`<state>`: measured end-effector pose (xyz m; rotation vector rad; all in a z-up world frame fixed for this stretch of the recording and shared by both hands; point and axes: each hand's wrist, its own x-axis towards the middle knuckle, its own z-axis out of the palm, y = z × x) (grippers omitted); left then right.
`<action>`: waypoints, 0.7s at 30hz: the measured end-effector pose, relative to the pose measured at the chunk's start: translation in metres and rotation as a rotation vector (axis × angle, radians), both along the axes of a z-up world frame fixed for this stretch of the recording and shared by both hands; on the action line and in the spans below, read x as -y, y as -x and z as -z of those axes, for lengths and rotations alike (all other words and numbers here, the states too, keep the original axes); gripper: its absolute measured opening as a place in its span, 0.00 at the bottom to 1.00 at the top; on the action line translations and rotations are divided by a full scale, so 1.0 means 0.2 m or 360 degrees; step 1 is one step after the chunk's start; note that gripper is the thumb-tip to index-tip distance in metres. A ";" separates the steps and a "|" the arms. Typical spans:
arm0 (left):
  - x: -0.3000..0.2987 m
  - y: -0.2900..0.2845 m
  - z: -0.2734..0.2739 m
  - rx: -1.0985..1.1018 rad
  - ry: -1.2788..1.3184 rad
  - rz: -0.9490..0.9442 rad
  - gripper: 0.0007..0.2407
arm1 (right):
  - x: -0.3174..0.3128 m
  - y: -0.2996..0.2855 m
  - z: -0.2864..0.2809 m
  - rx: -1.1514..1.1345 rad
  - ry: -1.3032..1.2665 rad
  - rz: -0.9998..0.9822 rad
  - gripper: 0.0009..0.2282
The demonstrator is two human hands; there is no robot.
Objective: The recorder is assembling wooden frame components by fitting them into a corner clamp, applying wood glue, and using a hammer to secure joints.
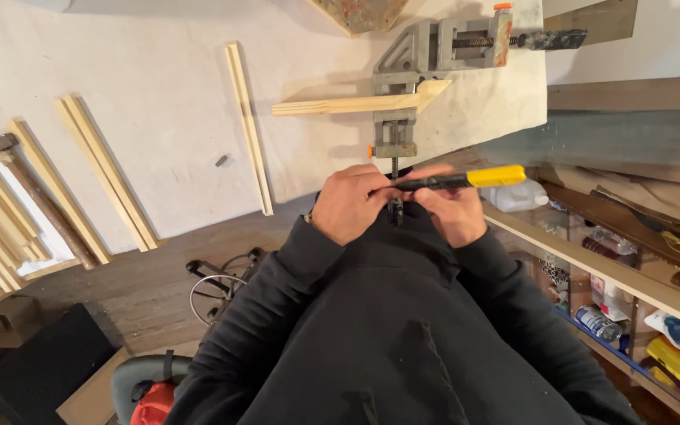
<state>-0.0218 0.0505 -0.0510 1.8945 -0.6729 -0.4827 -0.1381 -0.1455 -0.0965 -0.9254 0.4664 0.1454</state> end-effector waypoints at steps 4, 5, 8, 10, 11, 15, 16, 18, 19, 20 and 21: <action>-0.01 -0.01 0.01 -0.0122 -0.0100 0.0020 0.02 | 0.05 -0.02 -0.01 0.0009 0.0212 -0.0096 0.07; -0.02 -0.04 0.01 -0.0222 -0.0084 -0.0063 0.02 | 0.08 -0.06 -0.04 -0.0033 0.0333 -0.0002 0.06; -0.06 -0.10 0.04 -0.0383 -0.0150 -0.0286 0.03 | 0.18 -0.13 -0.08 -0.0116 0.0558 0.0212 0.04; -0.06 -0.17 0.08 -0.0420 -0.0227 -0.0430 0.05 | 0.24 -0.19 -0.02 -0.0130 0.0667 0.0333 0.04; -0.05 -0.20 0.10 -0.0128 -0.0471 -0.0292 0.09 | 0.27 -0.21 0.05 -0.0018 0.0802 0.0313 0.07; 0.13 -0.34 0.14 0.0982 -0.0455 0.0049 0.18 | 0.32 -0.31 0.21 0.0335 0.1337 0.0167 0.15; 0.14 -0.33 0.21 0.0977 -0.0458 0.0044 0.18 | 0.31 -0.34 0.22 0.0333 0.1335 0.0159 0.15; 0.17 -0.34 0.35 0.1098 -0.0423 0.0176 0.22 | 0.29 -0.40 0.23 0.0456 0.1594 0.0084 0.13; 0.16 -0.35 0.37 0.1099 -0.0428 0.0173 0.22 | 0.29 -0.43 0.23 0.0459 0.1590 0.0081 0.13; 0.17 -0.35 0.40 0.1097 -0.0495 0.0224 0.18 | 0.28 -0.45 0.23 0.0499 0.1682 0.0048 0.13; 0.17 -0.35 0.42 0.1094 -0.0561 0.0274 0.15 | 0.28 -0.47 0.23 0.0538 0.1773 0.0013 0.12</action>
